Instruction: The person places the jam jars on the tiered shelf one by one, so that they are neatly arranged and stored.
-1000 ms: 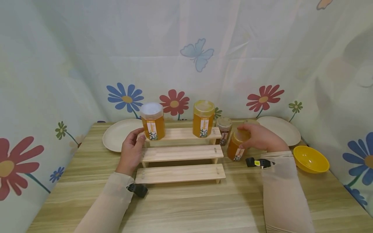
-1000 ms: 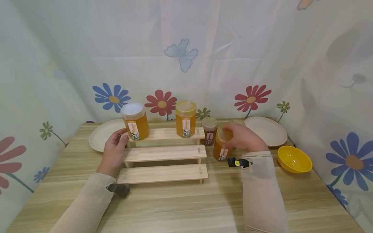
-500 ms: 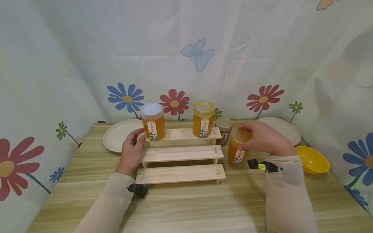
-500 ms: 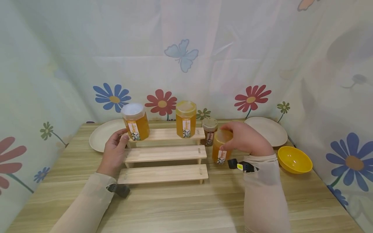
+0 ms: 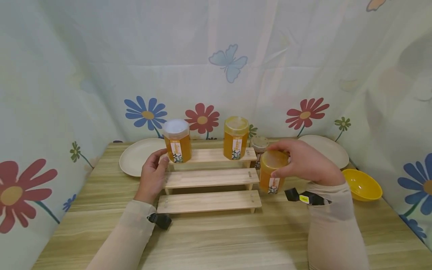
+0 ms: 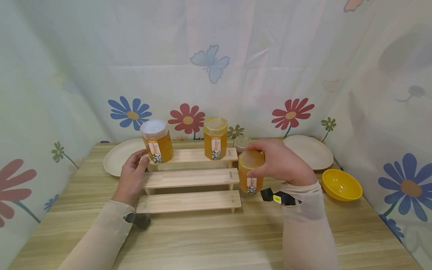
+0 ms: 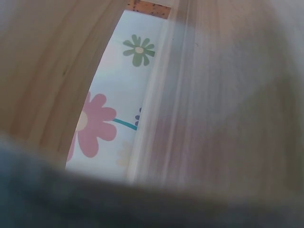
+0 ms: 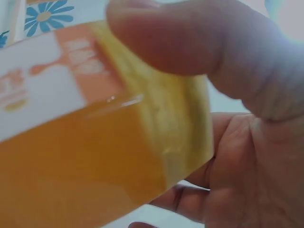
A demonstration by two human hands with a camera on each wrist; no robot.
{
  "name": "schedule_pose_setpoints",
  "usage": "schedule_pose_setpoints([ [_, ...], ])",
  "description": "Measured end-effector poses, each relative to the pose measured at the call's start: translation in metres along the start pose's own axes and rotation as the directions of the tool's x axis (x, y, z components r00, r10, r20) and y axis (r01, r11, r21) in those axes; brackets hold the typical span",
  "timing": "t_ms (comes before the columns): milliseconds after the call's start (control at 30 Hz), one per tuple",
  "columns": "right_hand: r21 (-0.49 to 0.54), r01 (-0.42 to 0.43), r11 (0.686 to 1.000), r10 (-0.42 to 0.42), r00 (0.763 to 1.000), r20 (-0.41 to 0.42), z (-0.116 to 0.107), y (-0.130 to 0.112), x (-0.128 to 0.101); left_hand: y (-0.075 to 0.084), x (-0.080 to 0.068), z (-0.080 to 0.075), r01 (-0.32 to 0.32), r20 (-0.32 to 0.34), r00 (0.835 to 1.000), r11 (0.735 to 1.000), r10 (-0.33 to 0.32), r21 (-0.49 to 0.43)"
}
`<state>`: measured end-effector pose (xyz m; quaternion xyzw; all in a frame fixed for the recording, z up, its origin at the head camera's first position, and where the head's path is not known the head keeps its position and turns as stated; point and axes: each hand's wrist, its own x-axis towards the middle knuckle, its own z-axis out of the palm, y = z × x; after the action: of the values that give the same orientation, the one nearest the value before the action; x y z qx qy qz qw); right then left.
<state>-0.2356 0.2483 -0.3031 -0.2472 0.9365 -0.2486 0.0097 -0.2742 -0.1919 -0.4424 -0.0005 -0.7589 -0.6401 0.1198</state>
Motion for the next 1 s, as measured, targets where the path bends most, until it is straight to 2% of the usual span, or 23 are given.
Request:
schedule_pose_setpoints([
  [233, 0.029, 0.032, 0.999, -0.03, 0.998, -0.057, -0.003, -0.006, -0.004, -0.002, 0.001, 0.0, -0.006, -0.009, 1.0, 1.0, 0.006, 0.009],
  [467, 0.077, 0.064, 0.995, -0.061, 0.997, -0.038, 0.008, -0.009, 0.006, -0.002, 0.001, 0.0, 0.002, -0.002, 1.0, 1.0, -0.002, 0.008],
  [767, 0.088, 0.09, 0.992, -0.086, 0.995, -0.048, 0.015, -0.011, 0.013, -0.004, 0.003, 0.0, -0.036, -0.011, 0.999, 0.999, 0.036, -0.001],
  [1000, 0.086, 0.075, 0.994, -0.071, 0.996, -0.047, 0.02, -0.012, 0.017, -0.004, 0.002, 0.0, -0.022, -0.009, 1.0, 1.0, 0.022, 0.006],
])
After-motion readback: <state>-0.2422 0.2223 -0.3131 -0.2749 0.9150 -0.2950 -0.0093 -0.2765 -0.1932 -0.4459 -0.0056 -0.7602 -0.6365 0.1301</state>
